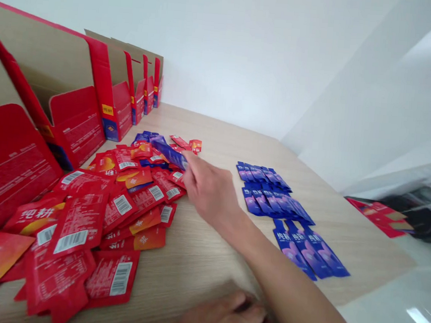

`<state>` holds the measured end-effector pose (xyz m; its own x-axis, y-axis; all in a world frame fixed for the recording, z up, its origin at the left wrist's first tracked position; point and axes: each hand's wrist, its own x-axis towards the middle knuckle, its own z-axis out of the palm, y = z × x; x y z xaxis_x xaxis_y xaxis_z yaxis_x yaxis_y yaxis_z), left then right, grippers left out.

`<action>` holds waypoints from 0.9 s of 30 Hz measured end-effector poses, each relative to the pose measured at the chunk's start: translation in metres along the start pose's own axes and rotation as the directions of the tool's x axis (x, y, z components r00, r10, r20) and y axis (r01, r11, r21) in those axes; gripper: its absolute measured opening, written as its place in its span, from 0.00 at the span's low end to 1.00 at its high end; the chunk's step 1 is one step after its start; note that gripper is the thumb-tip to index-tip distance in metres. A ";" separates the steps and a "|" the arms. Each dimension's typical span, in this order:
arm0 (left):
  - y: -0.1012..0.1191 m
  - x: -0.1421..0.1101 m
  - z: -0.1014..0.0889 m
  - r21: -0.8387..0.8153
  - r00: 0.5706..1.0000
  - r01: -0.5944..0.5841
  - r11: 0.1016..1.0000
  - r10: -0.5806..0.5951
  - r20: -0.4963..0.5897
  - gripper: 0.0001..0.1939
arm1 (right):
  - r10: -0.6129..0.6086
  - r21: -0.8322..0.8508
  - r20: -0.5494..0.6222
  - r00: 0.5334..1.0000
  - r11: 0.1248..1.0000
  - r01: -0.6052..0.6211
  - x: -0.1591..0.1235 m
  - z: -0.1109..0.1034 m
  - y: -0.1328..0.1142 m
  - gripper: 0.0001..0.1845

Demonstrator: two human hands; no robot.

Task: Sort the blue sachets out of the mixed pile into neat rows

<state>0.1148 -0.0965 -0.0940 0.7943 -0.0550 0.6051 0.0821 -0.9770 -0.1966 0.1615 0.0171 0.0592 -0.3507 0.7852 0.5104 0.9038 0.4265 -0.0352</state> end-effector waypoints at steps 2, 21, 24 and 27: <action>0.001 0.002 -0.005 -0.045 0.997 -0.027 0.999 0.023 -0.079 0.12 | -0.050 -0.041 -0.174 0.983 0.998 0.044 -0.066 -0.022 0.010 0.26; 0.009 0.013 -0.019 -0.224 0.998 0.067 0.972 -0.065 0.019 0.07 | -0.027 -0.394 0.009 1.000 0.919 0.029 -0.263 -0.036 0.065 0.17; 0.008 0.011 -0.019 -0.205 0.999 0.047 0.978 -0.040 0.034 0.08 | 0.009 -0.369 -0.003 1.000 0.929 -0.010 -0.264 -0.033 0.072 0.18; 0.009 0.010 -0.018 -0.194 0.998 0.045 0.980 -0.038 0.042 0.09 | 0.014 -0.376 0.006 1.000 0.927 -0.011 -0.265 -0.032 0.074 0.19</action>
<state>0.1125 -0.1092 -0.0762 0.8150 -0.0094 0.5794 -0.0002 -0.9999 -0.0160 0.3298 -0.1741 -0.0511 -0.3396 0.7935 0.5050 0.9334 0.2180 0.2851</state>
